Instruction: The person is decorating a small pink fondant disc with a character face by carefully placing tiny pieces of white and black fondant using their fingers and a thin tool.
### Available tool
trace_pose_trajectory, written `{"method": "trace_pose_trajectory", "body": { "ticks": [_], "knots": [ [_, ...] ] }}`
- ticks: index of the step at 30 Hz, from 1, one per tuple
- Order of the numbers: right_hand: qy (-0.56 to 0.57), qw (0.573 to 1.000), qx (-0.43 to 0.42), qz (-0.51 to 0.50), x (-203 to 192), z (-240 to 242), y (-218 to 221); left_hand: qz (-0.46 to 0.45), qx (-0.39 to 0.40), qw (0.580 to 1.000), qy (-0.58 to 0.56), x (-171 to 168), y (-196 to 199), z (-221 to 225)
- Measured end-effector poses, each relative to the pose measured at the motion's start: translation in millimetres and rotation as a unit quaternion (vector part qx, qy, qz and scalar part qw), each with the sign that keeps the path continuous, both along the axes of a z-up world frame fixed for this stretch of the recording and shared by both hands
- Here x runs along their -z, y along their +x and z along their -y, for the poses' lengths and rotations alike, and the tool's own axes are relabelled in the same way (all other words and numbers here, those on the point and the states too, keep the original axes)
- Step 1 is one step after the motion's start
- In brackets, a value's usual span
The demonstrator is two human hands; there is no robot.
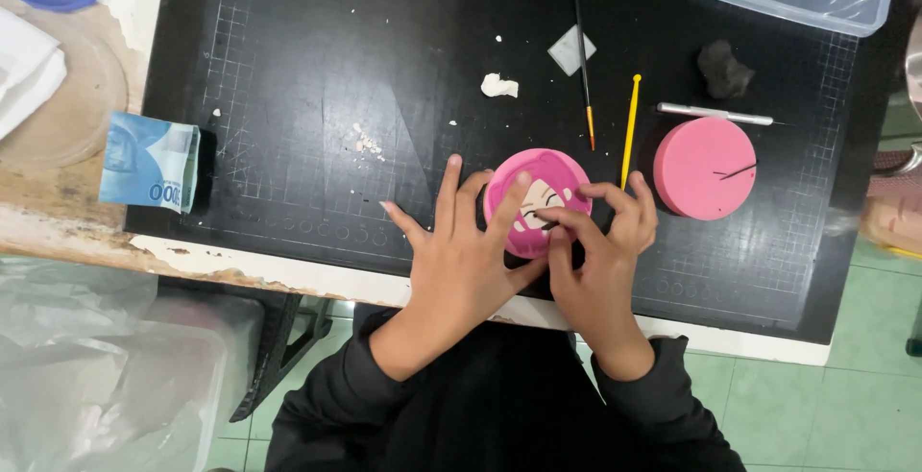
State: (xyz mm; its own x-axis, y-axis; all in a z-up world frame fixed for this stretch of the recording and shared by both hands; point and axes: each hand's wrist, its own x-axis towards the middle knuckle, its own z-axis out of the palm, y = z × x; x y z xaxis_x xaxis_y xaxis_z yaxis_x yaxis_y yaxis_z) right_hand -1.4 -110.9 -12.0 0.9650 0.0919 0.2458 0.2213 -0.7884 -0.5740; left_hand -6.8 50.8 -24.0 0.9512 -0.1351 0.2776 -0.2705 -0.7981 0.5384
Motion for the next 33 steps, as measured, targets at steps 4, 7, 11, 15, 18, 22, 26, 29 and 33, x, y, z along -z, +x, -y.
{"method": "trace_pose_trajectory", "body": {
  "ticks": [4, 7, 11, 15, 18, 22, 26, 29, 33],
  "knots": [
    [-0.060, 0.996, -0.003, 0.066, -5.4, -7.0, -2.7, -0.003, -0.043, 0.991, 0.128, -0.1, -4.0, -0.5],
    [-0.081, 0.993, -0.006, 0.086, -5.7, -8.5, -3.7, 0.004, -0.041, 0.988, 0.146, 1.0, -4.8, -0.5],
    [-0.100, 0.989, -0.012, 0.110, -5.2, -9.6, -4.4, 0.003, -0.040, 0.988, 0.147, 2.3, -4.8, -0.4],
    [-0.138, 0.980, -0.010, 0.144, -0.1, -8.3, -6.4, -0.013, -0.029, 0.989, 0.147, 0.9, -4.5, -1.7],
    [-0.166, 0.973, -0.009, 0.157, 1.9, -7.1, -7.8, -0.017, -0.025, 0.991, 0.134, 0.1, -4.9, -2.1],
    [-0.184, 0.970, -0.005, 0.158, 1.1, -6.3, -9.4, -0.026, -0.019, 0.992, 0.121, -1.6, -4.5, -2.5],
    [-0.177, 0.970, -0.006, 0.168, 2.3, -5.0, -9.3, -0.029, -0.023, 0.994, 0.105, -2.6, -4.3, -1.9],
    [-0.165, 0.972, -0.006, 0.168, 2.0, -4.1, -9.0, -0.024, -0.027, 0.994, 0.105, -2.6, -4.2, -1.3],
    [-0.143, 0.975, -0.016, 0.171, -2.3, -4.5, -8.3, -0.023, -0.027, 0.994, 0.101, -1.1, -4.7, -1.0]
  ]
}}
